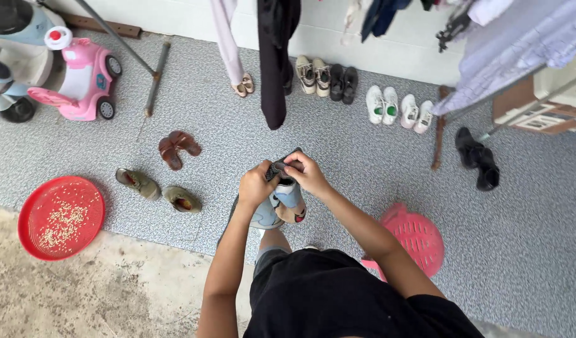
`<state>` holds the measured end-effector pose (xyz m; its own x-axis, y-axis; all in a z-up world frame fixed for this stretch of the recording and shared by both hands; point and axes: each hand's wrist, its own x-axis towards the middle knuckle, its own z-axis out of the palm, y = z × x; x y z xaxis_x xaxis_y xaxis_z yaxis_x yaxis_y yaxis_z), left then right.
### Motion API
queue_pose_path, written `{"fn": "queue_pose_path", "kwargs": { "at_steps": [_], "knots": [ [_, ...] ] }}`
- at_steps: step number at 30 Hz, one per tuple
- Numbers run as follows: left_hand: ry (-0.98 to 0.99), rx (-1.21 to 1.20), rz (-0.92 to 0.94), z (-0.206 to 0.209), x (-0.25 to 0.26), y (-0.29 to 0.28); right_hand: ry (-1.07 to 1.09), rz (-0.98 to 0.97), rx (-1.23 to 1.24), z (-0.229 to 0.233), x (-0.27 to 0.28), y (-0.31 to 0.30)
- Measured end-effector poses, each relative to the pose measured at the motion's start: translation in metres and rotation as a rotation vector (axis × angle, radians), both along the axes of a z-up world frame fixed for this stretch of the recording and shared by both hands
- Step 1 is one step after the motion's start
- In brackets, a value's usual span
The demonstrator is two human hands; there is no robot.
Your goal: The person removes mats from a washing machine, shakes them out, and hangs them on a wire fence and a drying rack using a hanger.
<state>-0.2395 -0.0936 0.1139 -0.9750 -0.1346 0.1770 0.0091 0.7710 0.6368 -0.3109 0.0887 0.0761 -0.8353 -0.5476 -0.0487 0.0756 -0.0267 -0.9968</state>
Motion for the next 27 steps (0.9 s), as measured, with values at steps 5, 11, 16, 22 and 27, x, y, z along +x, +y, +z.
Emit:
{"fn": "queue_pose_path", "kwargs": {
  "at_steps": [5,11,16,22,27],
  "knots": [
    [-0.022,-0.026,0.224,0.032,-0.040,-0.090,0.334,-0.040,0.009,0.006,-0.060,-0.067],
    [0.034,0.064,0.338,0.070,-0.100,-0.197,0.569,-0.160,0.025,0.052,-0.145,-0.155],
    [0.126,-0.160,0.400,0.102,-0.162,-0.282,0.789,-0.240,0.085,0.109,-0.200,-0.198],
    [0.260,-0.147,0.483,0.122,-0.228,-0.326,0.920,-0.288,0.082,0.147,-0.275,-0.230],
    [0.250,-0.173,0.486,0.127,-0.285,-0.347,0.899,-0.321,0.110,0.144,-0.311,-0.258]
  ]
}}
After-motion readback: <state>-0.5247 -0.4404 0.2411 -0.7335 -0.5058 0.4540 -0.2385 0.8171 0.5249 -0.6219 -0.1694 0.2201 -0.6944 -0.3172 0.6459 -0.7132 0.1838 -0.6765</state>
